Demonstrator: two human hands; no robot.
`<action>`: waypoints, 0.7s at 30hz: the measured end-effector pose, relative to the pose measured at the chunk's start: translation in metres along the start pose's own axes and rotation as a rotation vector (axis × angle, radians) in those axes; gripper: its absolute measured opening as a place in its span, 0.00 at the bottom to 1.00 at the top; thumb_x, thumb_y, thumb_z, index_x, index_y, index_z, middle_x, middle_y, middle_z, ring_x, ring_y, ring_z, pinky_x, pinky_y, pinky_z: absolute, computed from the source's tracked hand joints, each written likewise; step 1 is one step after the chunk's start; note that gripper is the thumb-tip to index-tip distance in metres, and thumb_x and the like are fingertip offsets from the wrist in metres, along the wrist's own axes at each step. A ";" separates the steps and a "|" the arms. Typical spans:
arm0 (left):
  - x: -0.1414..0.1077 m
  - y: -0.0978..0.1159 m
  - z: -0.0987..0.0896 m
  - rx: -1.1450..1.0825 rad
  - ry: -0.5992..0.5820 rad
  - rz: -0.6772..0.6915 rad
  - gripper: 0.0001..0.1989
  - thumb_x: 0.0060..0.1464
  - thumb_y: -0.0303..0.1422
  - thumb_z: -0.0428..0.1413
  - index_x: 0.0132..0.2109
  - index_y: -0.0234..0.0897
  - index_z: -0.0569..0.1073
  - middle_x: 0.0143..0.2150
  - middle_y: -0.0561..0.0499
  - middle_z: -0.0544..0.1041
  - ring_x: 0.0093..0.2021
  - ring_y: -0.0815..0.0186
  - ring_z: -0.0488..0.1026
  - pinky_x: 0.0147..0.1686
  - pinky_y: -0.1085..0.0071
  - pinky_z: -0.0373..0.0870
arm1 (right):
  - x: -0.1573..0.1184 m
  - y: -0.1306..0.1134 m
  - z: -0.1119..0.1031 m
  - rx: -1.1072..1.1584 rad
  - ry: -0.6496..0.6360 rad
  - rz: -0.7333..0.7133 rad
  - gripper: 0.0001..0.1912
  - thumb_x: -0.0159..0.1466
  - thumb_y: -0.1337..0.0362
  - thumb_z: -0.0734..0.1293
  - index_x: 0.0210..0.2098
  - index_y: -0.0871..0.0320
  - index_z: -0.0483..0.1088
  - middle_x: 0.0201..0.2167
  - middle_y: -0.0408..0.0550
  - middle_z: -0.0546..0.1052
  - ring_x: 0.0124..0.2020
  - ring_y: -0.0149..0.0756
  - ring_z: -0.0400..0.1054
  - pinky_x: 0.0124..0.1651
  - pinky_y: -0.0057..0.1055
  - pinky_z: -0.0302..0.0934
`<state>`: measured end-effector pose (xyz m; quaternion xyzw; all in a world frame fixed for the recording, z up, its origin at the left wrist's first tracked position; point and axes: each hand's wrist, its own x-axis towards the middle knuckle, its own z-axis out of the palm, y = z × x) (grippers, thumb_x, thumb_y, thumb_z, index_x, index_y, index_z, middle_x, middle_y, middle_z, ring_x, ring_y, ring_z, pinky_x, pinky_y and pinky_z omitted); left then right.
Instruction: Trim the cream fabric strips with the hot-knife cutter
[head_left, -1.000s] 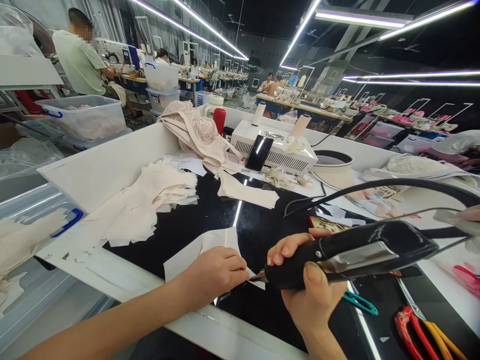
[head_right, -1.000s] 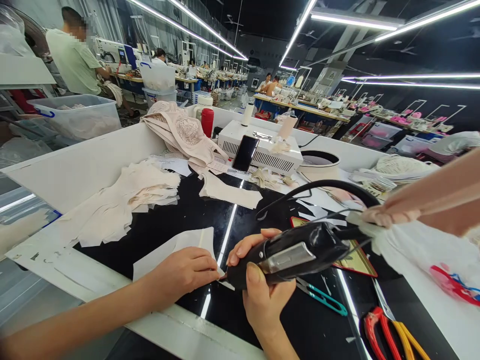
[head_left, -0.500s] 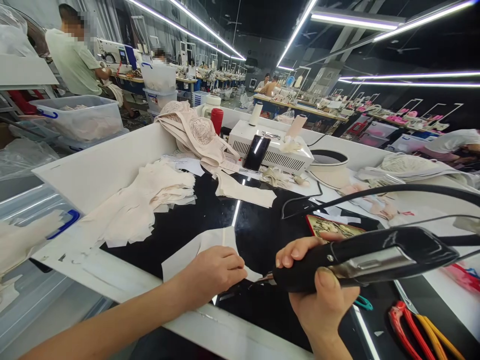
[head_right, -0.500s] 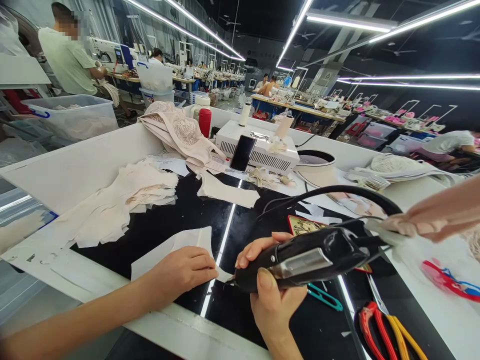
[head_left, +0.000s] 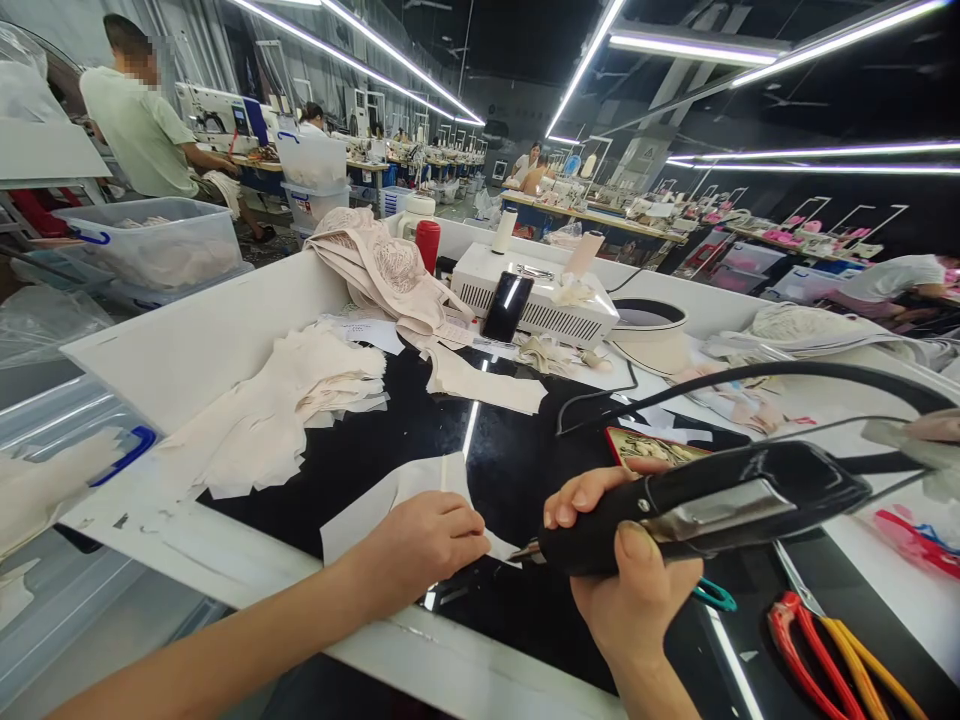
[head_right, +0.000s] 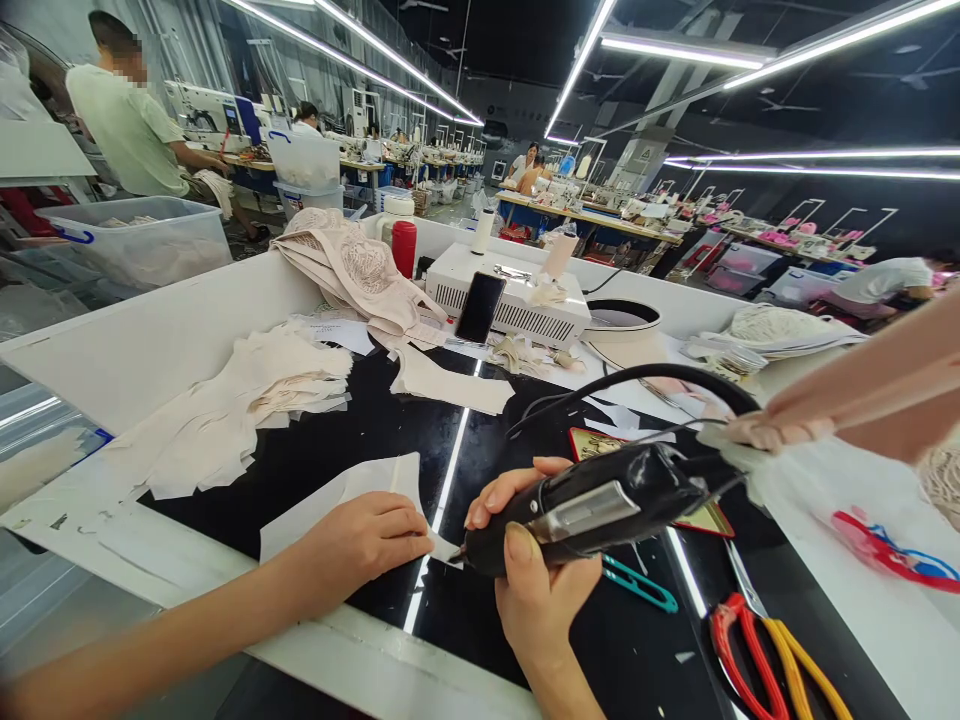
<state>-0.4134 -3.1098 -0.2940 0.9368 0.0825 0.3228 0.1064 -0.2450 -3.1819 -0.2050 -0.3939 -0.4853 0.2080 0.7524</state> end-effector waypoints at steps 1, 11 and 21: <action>0.000 0.000 0.000 -0.001 0.004 0.000 0.15 0.69 0.17 0.49 0.50 0.36 0.76 0.44 0.49 0.81 0.46 0.63 0.79 0.49 0.67 0.76 | 0.000 0.000 0.000 -0.001 -0.001 0.003 0.19 0.64 0.55 0.76 0.50 0.50 0.69 0.28 0.38 0.74 0.24 0.34 0.69 0.25 0.32 0.68; -0.006 -0.017 -0.016 -0.130 0.010 -0.116 0.13 0.69 0.20 0.53 0.54 0.35 0.77 0.51 0.47 0.82 0.50 0.64 0.80 0.52 0.67 0.79 | 0.006 0.006 -0.011 -0.025 -0.036 0.005 0.23 0.65 0.56 0.75 0.56 0.48 0.66 0.31 0.38 0.76 0.25 0.34 0.71 0.28 0.34 0.71; -0.012 -0.019 -0.037 0.004 -0.197 -0.292 0.12 0.65 0.19 0.56 0.49 0.37 0.79 0.48 0.48 0.81 0.47 0.61 0.79 0.45 0.67 0.78 | 0.037 -0.013 -0.016 -0.324 0.063 -0.050 0.20 0.60 0.59 0.80 0.48 0.51 0.73 0.40 0.44 0.80 0.36 0.38 0.76 0.43 0.40 0.71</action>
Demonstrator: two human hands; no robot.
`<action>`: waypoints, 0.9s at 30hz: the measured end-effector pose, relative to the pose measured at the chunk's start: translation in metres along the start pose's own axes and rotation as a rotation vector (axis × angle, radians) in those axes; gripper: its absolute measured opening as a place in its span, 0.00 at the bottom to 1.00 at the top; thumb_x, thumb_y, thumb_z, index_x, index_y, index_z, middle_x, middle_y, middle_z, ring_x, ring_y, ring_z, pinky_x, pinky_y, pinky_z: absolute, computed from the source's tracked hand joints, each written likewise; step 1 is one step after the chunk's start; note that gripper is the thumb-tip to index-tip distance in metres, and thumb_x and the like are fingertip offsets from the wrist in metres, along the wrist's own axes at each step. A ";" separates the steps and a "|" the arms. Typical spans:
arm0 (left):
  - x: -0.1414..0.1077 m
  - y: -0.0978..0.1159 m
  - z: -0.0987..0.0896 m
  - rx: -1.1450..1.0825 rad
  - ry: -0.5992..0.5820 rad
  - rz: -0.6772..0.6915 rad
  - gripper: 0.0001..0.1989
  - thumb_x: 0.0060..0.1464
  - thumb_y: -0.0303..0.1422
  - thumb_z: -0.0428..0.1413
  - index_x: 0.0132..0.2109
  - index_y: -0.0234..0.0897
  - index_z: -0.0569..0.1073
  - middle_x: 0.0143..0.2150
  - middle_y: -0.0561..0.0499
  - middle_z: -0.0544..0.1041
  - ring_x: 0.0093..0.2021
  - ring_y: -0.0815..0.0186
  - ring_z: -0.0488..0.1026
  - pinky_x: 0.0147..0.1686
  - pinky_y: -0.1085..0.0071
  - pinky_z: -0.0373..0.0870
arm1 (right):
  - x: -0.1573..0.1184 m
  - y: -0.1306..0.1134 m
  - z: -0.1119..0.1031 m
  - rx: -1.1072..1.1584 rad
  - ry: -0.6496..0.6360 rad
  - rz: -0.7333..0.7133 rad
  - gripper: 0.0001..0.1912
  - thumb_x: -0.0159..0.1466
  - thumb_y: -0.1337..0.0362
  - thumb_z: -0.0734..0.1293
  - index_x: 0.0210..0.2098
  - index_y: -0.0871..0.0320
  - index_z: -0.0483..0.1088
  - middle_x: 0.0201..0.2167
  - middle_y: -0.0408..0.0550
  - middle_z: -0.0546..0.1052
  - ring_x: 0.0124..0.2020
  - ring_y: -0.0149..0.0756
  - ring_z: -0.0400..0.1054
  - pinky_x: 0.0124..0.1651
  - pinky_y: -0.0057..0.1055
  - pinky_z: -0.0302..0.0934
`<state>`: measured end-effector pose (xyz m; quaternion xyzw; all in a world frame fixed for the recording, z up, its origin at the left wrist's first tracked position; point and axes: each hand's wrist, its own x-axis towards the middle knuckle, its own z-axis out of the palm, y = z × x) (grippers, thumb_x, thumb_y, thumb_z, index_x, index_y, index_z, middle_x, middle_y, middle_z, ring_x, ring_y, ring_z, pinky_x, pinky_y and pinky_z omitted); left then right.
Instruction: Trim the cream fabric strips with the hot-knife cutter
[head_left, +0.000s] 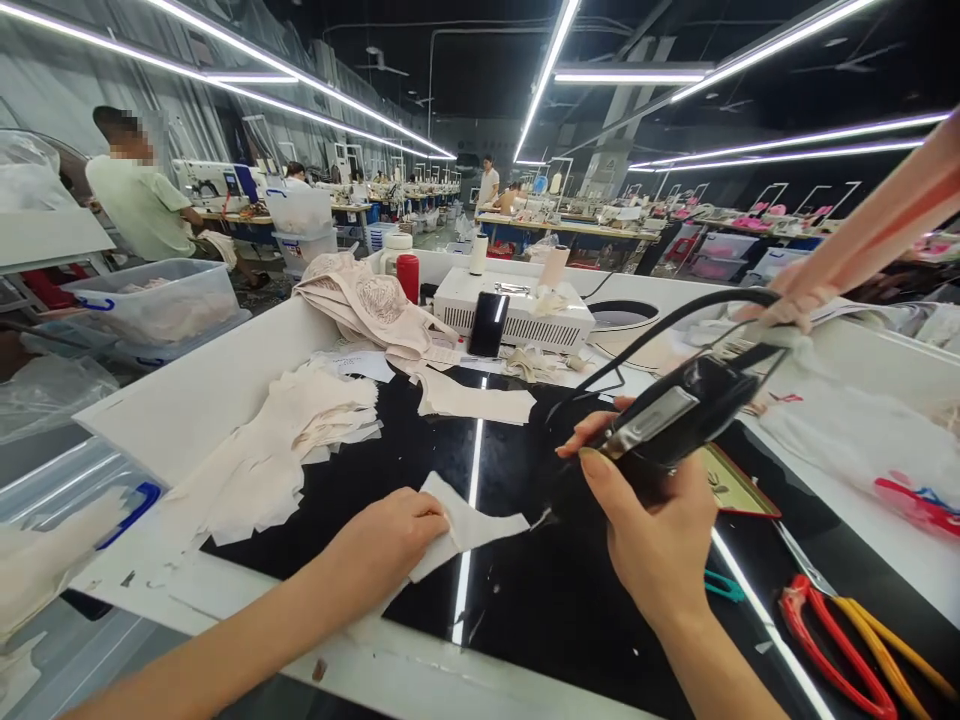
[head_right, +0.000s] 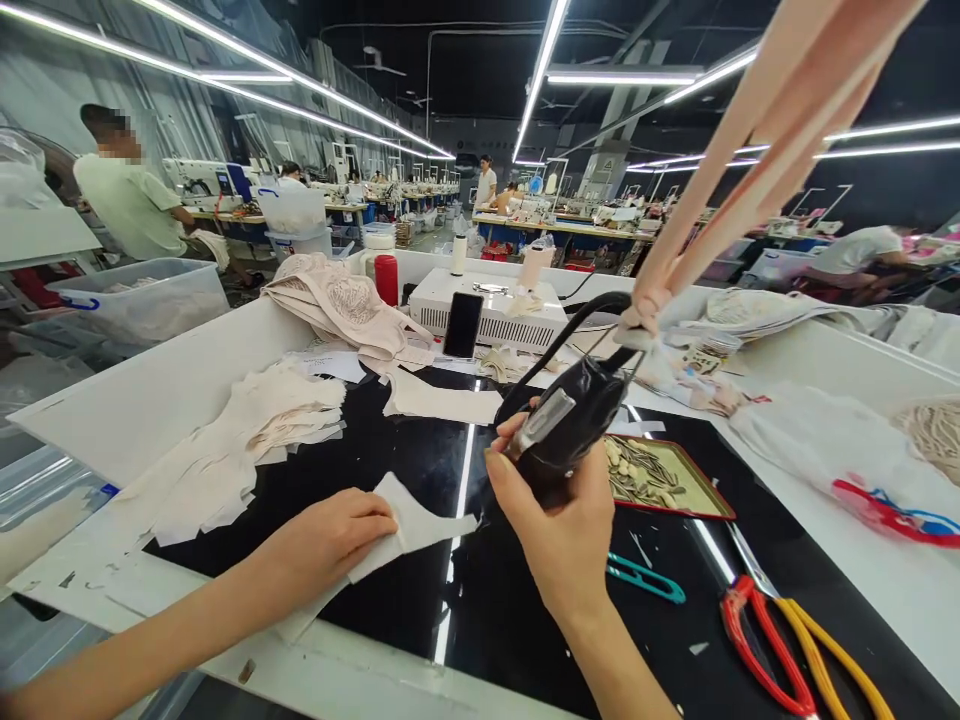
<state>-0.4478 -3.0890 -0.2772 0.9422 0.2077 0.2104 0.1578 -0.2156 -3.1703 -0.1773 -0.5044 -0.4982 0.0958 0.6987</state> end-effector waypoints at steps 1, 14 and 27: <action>0.001 0.007 0.001 0.007 -0.033 -0.042 0.12 0.65 0.19 0.55 0.48 0.37 0.79 0.47 0.48 0.80 0.45 0.61 0.79 0.44 0.68 0.77 | 0.001 -0.001 0.002 0.002 0.023 -0.011 0.19 0.60 0.58 0.80 0.47 0.51 0.73 0.39 0.43 0.79 0.35 0.37 0.75 0.41 0.39 0.71; 0.039 0.032 -0.016 -0.129 -0.180 -0.125 0.12 0.62 0.29 0.66 0.50 0.39 0.75 0.50 0.50 0.78 0.49 0.58 0.77 0.50 0.63 0.75 | -0.008 0.017 0.016 0.135 0.012 -0.027 0.14 0.64 0.63 0.74 0.45 0.51 0.68 0.32 0.39 0.77 0.27 0.32 0.72 0.31 0.31 0.70; 0.060 0.000 0.000 -0.250 -0.346 0.017 0.24 0.55 0.38 0.72 0.53 0.41 0.71 0.66 0.44 0.74 0.76 0.44 0.55 0.72 0.27 0.42 | -0.010 0.024 0.034 0.228 -0.018 -0.039 0.13 0.63 0.65 0.73 0.43 0.52 0.66 0.32 0.38 0.77 0.26 0.30 0.72 0.30 0.29 0.71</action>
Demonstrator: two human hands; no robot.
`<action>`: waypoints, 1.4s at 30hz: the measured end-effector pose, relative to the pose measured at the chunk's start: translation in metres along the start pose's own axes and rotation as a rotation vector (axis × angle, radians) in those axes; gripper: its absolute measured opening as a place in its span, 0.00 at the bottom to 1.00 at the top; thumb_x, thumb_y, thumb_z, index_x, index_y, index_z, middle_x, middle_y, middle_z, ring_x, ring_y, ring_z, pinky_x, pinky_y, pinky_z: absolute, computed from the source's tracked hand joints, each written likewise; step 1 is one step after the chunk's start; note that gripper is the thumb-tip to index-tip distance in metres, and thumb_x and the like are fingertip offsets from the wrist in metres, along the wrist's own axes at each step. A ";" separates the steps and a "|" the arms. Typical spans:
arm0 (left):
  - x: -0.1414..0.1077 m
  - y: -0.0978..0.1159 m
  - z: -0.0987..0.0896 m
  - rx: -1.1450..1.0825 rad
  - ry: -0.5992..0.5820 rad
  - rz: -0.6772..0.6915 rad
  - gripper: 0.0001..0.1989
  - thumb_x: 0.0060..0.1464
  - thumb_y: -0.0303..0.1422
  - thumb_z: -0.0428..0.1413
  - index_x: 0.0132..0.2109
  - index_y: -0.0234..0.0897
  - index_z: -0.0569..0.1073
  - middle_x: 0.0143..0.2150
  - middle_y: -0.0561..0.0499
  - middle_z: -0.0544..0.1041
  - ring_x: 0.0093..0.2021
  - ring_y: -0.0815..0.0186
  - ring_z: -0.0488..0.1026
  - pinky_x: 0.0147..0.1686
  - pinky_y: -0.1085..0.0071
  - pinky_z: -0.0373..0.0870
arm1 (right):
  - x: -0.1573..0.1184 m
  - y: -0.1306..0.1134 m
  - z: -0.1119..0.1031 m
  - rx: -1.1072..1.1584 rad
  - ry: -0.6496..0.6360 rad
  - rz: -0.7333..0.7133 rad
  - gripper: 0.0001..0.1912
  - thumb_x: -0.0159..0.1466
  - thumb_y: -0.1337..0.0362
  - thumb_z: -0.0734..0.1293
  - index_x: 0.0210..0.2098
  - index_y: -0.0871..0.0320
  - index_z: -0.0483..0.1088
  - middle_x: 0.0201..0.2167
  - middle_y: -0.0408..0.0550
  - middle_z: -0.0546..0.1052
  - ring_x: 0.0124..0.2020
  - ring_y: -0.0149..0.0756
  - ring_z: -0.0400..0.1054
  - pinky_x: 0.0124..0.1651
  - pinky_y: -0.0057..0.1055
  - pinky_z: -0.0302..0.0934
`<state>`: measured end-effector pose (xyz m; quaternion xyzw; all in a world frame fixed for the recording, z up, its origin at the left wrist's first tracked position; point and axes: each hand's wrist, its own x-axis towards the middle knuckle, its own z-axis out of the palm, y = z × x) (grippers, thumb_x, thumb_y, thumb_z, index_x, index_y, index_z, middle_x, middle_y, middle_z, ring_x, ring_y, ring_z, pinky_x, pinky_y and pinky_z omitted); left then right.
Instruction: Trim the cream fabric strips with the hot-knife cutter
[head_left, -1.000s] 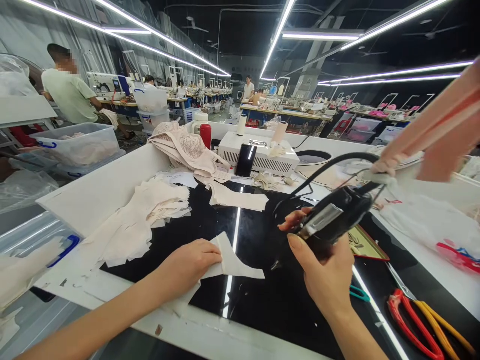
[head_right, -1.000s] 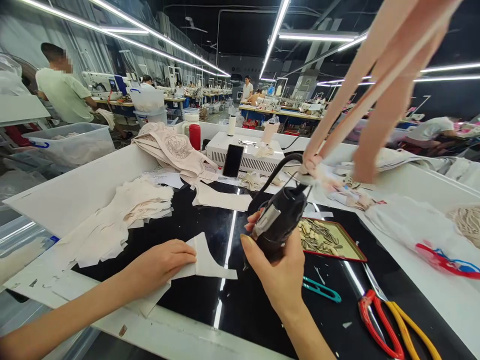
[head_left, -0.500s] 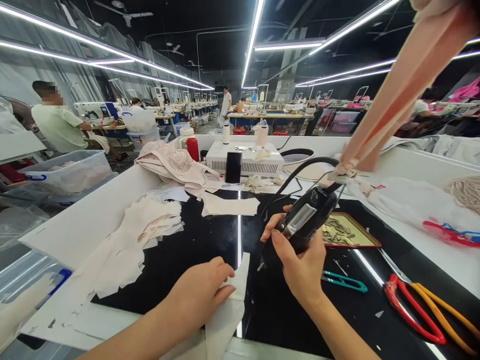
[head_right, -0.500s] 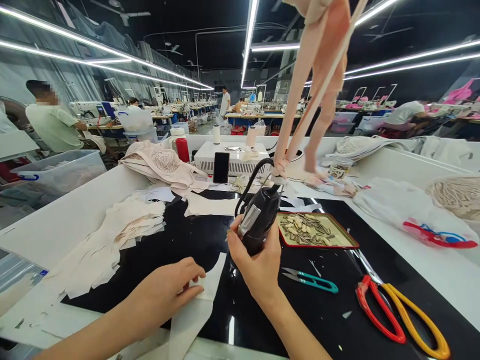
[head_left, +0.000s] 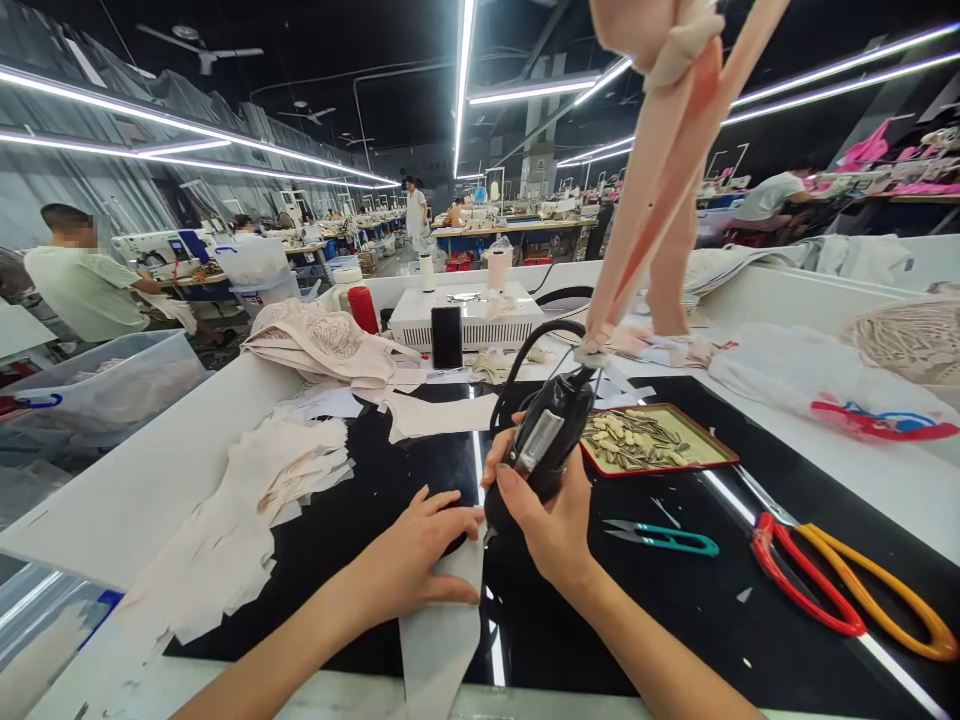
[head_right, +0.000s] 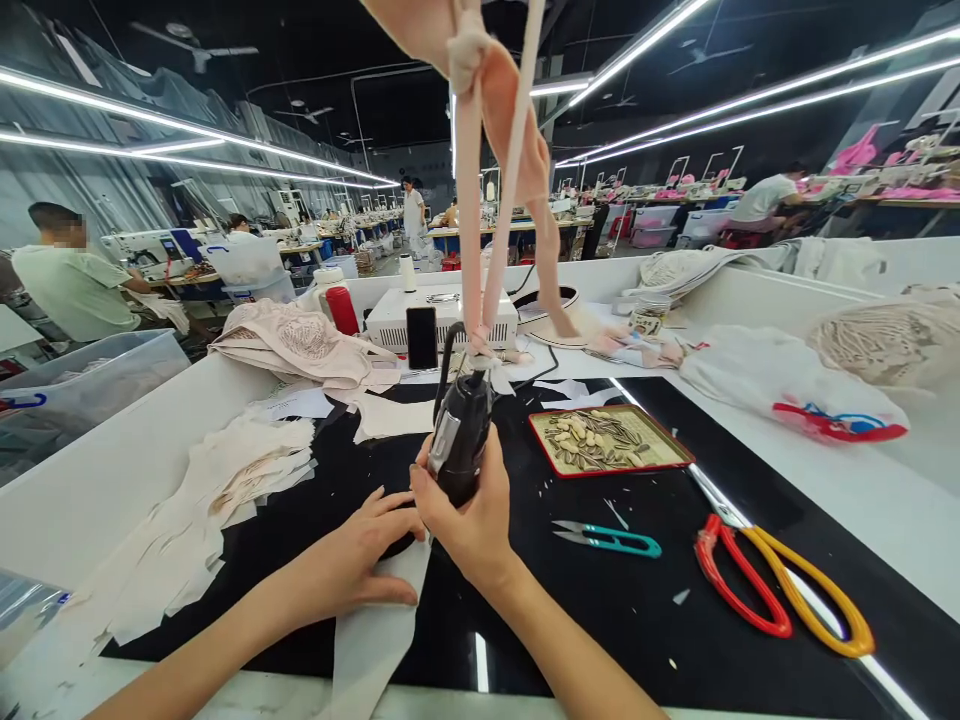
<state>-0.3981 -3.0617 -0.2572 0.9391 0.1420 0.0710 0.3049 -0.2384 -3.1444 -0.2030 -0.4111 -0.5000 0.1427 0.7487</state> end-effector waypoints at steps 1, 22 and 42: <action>-0.001 0.000 0.000 0.010 -0.006 -0.004 0.24 0.55 0.39 0.72 0.53 0.41 0.71 0.67 0.44 0.74 0.77 0.44 0.55 0.72 0.26 0.41 | 0.000 0.000 0.001 0.004 -0.004 0.002 0.12 0.63 0.65 0.73 0.43 0.52 0.67 0.32 0.38 0.77 0.26 0.30 0.72 0.31 0.29 0.71; -0.010 0.009 -0.011 0.134 -0.077 -0.096 0.22 0.57 0.41 0.70 0.54 0.44 0.73 0.69 0.49 0.73 0.78 0.44 0.52 0.73 0.28 0.38 | 0.000 0.001 0.008 -0.016 -0.027 0.016 0.11 0.62 0.64 0.72 0.41 0.51 0.67 0.31 0.38 0.77 0.27 0.31 0.72 0.33 0.31 0.71; -0.008 0.010 -0.015 0.131 -0.071 -0.063 0.21 0.56 0.43 0.71 0.50 0.43 0.73 0.67 0.49 0.74 0.76 0.45 0.56 0.73 0.29 0.41 | -0.002 0.002 0.008 -0.008 -0.022 0.037 0.11 0.63 0.64 0.72 0.43 0.51 0.67 0.32 0.39 0.77 0.28 0.31 0.72 0.32 0.30 0.71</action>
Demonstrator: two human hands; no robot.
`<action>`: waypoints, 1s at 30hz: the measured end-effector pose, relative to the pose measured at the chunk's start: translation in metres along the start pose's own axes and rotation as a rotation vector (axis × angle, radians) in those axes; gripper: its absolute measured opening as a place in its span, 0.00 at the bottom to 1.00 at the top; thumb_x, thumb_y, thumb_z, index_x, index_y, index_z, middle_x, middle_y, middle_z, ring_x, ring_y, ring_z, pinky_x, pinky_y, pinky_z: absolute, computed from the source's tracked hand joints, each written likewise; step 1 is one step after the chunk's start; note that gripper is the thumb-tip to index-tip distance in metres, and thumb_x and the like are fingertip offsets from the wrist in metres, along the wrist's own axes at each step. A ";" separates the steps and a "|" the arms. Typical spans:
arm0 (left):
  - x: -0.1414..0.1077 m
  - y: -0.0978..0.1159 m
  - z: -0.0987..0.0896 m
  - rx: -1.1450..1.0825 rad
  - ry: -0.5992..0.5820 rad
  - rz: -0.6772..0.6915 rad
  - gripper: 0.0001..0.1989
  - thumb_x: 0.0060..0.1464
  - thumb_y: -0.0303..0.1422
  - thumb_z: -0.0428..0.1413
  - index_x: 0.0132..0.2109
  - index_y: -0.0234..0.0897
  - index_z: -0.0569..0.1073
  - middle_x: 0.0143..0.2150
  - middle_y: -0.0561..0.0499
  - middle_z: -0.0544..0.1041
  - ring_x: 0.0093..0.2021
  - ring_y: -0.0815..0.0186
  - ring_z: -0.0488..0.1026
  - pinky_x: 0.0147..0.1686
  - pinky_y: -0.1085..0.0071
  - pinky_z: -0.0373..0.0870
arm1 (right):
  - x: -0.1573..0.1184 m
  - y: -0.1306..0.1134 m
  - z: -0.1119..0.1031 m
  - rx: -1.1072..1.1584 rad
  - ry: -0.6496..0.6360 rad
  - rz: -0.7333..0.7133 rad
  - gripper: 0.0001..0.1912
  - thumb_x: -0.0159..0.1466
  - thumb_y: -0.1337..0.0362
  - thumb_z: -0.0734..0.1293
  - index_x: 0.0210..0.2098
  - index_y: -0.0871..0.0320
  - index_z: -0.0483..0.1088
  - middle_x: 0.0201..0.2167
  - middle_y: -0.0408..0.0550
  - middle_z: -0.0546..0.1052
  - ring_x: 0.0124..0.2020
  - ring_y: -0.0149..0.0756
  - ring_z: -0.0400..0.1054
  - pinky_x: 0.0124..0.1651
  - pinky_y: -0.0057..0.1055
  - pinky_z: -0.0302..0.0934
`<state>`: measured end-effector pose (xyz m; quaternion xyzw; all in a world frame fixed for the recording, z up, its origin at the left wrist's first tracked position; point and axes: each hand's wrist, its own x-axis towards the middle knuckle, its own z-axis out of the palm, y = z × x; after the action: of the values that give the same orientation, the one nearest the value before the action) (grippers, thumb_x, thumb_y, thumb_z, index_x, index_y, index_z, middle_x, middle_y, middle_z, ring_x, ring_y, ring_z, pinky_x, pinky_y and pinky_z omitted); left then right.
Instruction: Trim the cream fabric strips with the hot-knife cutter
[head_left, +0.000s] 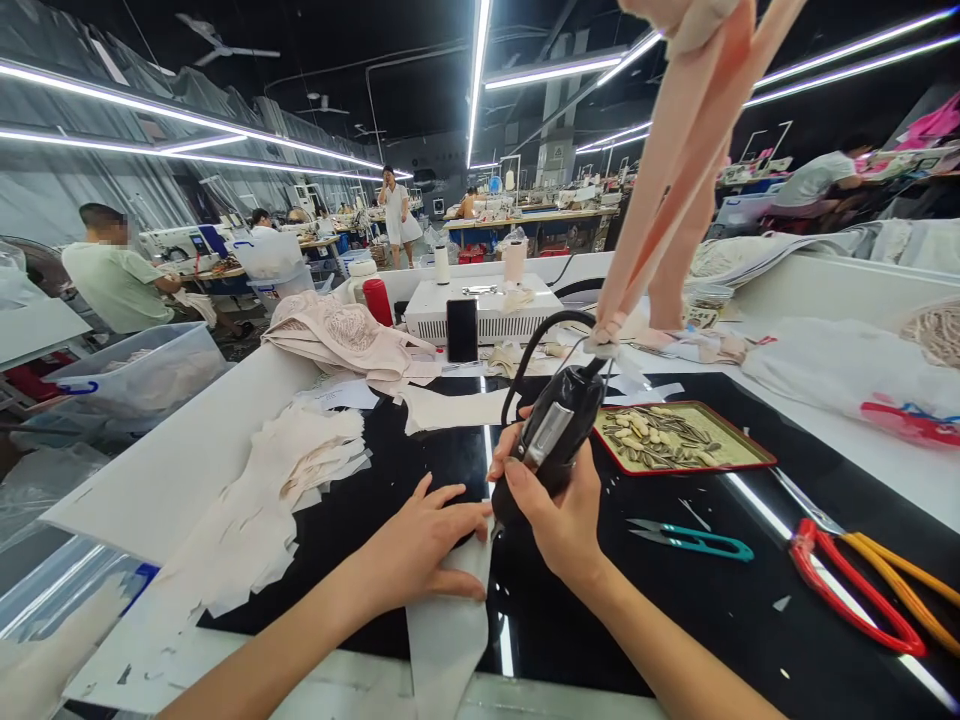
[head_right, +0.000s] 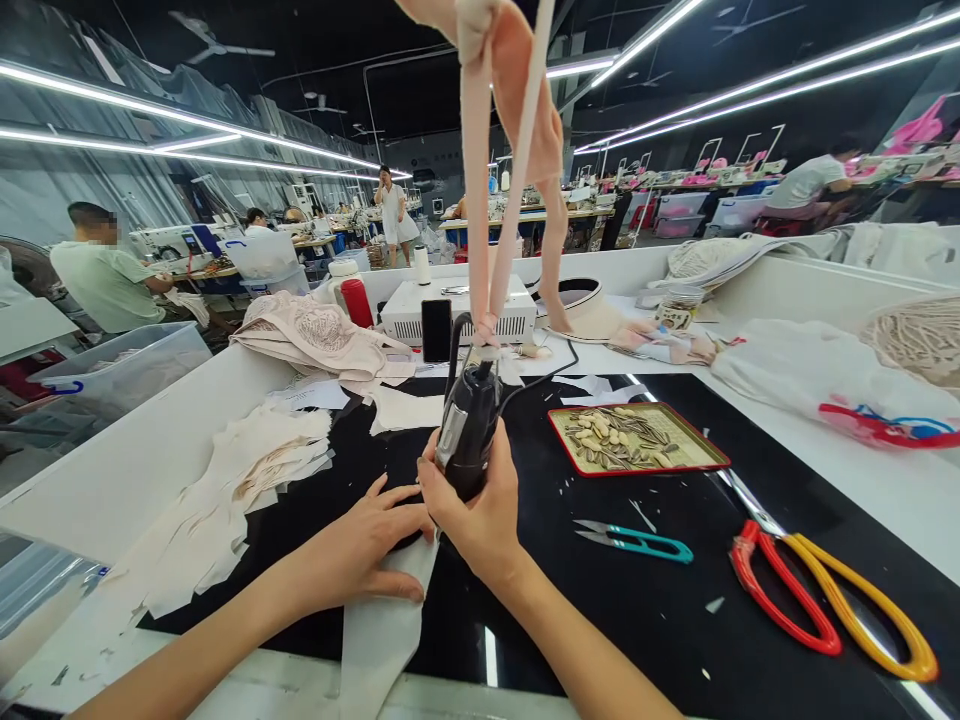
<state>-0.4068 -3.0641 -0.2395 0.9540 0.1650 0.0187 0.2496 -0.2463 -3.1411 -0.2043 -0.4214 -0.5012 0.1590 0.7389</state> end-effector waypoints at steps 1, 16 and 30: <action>0.000 -0.001 0.000 -0.003 0.001 0.001 0.21 0.56 0.43 0.71 0.50 0.43 0.73 0.67 0.49 0.74 0.76 0.45 0.56 0.73 0.29 0.41 | 0.000 0.000 0.000 -0.004 -0.003 0.002 0.11 0.63 0.64 0.72 0.43 0.51 0.67 0.33 0.39 0.77 0.28 0.31 0.72 0.33 0.30 0.71; 0.000 -0.003 -0.001 -0.025 0.002 0.034 0.23 0.54 0.41 0.72 0.54 0.46 0.74 0.69 0.49 0.73 0.76 0.46 0.57 0.72 0.27 0.40 | -0.004 -0.008 0.002 0.052 -0.003 -0.006 0.14 0.63 0.66 0.73 0.45 0.50 0.67 0.33 0.38 0.77 0.28 0.30 0.72 0.33 0.30 0.72; 0.000 -0.004 -0.004 -0.034 -0.001 0.034 0.22 0.56 0.40 0.71 0.55 0.48 0.75 0.61 0.50 0.77 0.74 0.48 0.60 0.73 0.31 0.40 | -0.004 -0.005 0.004 0.029 -0.002 0.034 0.13 0.62 0.64 0.73 0.42 0.51 0.67 0.32 0.38 0.77 0.27 0.31 0.72 0.32 0.31 0.71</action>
<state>-0.4086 -3.0588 -0.2382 0.9524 0.1483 0.0253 0.2653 -0.2522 -3.1452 -0.2021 -0.4191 -0.4922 0.1792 0.7416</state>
